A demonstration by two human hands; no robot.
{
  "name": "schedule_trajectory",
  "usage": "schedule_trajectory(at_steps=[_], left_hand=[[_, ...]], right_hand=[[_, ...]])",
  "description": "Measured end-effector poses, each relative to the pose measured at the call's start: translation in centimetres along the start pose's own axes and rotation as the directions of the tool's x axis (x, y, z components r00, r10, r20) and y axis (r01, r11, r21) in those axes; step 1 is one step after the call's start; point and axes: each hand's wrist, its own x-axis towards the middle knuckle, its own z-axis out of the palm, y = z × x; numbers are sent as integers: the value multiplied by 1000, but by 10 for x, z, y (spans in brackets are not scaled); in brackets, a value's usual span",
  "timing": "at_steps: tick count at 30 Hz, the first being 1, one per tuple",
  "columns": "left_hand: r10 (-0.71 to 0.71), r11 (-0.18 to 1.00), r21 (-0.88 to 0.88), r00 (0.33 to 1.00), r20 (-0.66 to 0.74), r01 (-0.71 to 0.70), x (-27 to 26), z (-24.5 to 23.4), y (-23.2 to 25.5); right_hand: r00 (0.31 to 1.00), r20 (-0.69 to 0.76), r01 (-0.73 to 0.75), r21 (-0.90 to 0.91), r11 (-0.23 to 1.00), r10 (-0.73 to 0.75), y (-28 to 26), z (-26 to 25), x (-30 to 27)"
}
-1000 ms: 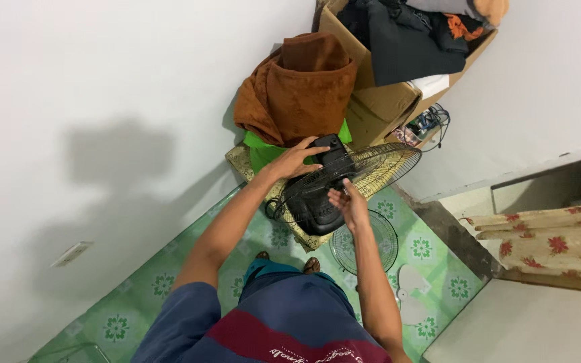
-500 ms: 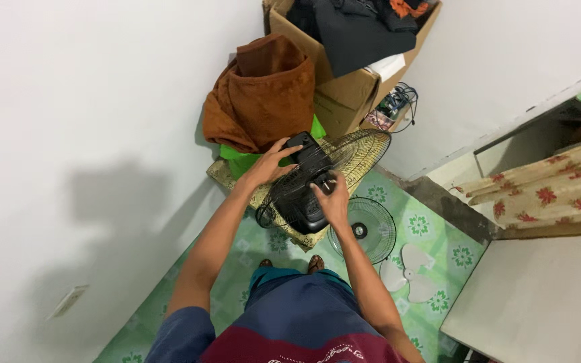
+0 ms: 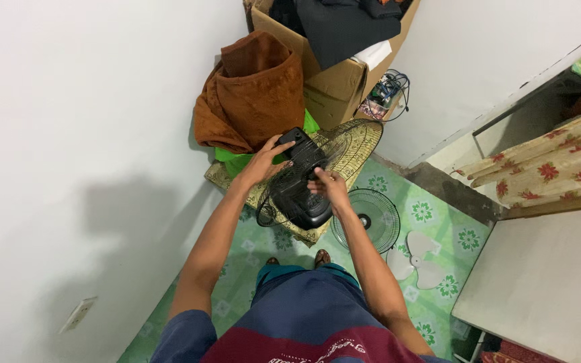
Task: The person assembles a table fan by attaching the front grille, inserting the fan blades, and securing the rear grille. The person handles the fan motor, blades, and grilles, placing them together to form a complete fan.
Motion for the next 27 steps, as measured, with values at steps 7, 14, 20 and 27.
schedule_trajectory(at_steps=[7,14,20,27], left_hand=[[-28,999,-36,1000,0,28,2,-4,9],[-232,689,-686,968,96,234,9,-2,3],[-1,1000,-17,1000,3,1,4,1,0],[-75,957,-279,997,36,82,6,6,-12]], right_hand=[[844,-48,361,-686,632,-534,-3,11,-20],[697,87,465,-811,356,-712,10,13,-26],[997,-60,-49,46,998,52,2,1,-6],[999,-25,36,-4,999,-36,6,-1,-1]])
